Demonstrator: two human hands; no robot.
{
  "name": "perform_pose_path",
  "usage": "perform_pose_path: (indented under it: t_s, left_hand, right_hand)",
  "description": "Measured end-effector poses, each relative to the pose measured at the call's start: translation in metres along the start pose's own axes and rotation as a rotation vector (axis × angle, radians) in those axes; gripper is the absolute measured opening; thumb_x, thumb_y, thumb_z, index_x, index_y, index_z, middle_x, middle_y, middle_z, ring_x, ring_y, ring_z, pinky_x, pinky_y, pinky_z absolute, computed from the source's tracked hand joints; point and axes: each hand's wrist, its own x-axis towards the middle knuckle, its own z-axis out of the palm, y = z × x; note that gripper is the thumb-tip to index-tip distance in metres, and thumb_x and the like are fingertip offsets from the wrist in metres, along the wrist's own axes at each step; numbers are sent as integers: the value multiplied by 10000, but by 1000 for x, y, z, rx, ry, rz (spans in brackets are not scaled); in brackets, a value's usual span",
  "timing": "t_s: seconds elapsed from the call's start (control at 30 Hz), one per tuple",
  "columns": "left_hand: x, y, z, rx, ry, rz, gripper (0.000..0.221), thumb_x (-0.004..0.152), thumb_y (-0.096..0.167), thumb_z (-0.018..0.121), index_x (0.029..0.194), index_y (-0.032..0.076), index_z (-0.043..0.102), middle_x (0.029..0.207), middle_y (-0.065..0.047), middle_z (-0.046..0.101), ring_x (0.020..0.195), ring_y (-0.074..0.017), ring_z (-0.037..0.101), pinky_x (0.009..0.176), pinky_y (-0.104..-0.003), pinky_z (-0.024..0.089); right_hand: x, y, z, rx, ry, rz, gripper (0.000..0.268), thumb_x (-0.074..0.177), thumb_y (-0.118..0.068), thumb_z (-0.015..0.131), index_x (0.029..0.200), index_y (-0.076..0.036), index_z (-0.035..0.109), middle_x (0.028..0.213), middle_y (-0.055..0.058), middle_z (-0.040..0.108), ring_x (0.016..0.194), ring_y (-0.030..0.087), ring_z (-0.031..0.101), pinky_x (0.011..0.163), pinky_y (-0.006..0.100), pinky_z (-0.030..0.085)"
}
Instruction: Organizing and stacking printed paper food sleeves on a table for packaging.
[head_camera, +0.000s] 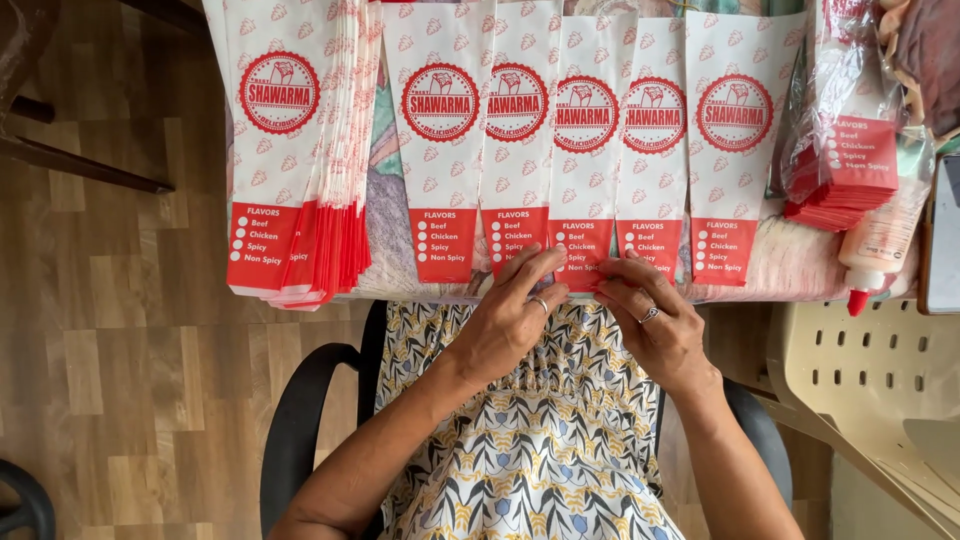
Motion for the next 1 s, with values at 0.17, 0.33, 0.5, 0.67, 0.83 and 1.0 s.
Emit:
perform_pose_path:
  t_s: [0.17, 0.33, 0.5, 0.67, 0.83, 1.0]
  left_hand:
    - [5, 0, 0, 21, 33, 8, 153, 912, 35, 768, 1044, -30, 726, 1288, -161, 605, 1269, -294, 610, 1152, -424, 460]
    - [12, 5, 6, -81, 47, -192, 74, 937, 42, 707, 875, 1, 702, 1108, -98, 628, 1222, -233, 608, 1157, -402, 407]
    - [21, 7, 8, -111, 90, -307, 134, 867, 7, 751, 773, 10, 656, 974, -66, 629, 1181, -239, 610, 1100, -400, 414]
    - [28, 11, 4, -84, 116, -318, 207, 777, -45, 789, 807, 45, 604, 906, -72, 630, 1159, -273, 608, 1044, -433, 431]
    - [22, 10, 2, -188, 96, -361, 186, 807, -88, 753, 840, 28, 612, 942, -73, 626, 1170, -292, 620, 1053, -419, 454]
    - [21, 13, -2, -288, 55, -439, 126, 849, -147, 681, 874, -29, 644, 976, -114, 620, 1156, -331, 638, 1045, -426, 480]
  right_hand:
    - [1, 2, 0, 1, 9, -10, 54, 907, 40, 752, 954, 21, 771, 1061, 167, 752, 1006, 328, 744, 1010, 472, 543]
    - [9, -6, 6, 58, 46, 81, 34, 922, 43, 743, 888, 49, 739, 1006, 155, 733, 993, 326, 730, 1001, 464, 547]
    - [12, -6, 6, 94, 84, 170, 91, 901, 45, 780, 838, 46, 716, 959, 131, 716, 989, 300, 721, 947, 418, 563]
    - [25, -17, 7, 71, 91, 261, 168, 838, 61, 823, 945, 28, 698, 963, 159, 696, 972, 369, 709, 914, 493, 558]
    - [5, -8, 23, 9, 136, 225, 198, 880, -28, 844, 984, 35, 688, 979, 165, 689, 972, 378, 706, 968, 511, 545]
    - [3, -7, 20, 97, 154, 262, 52, 944, 42, 753, 977, 46, 714, 970, 160, 700, 995, 359, 723, 993, 504, 543]
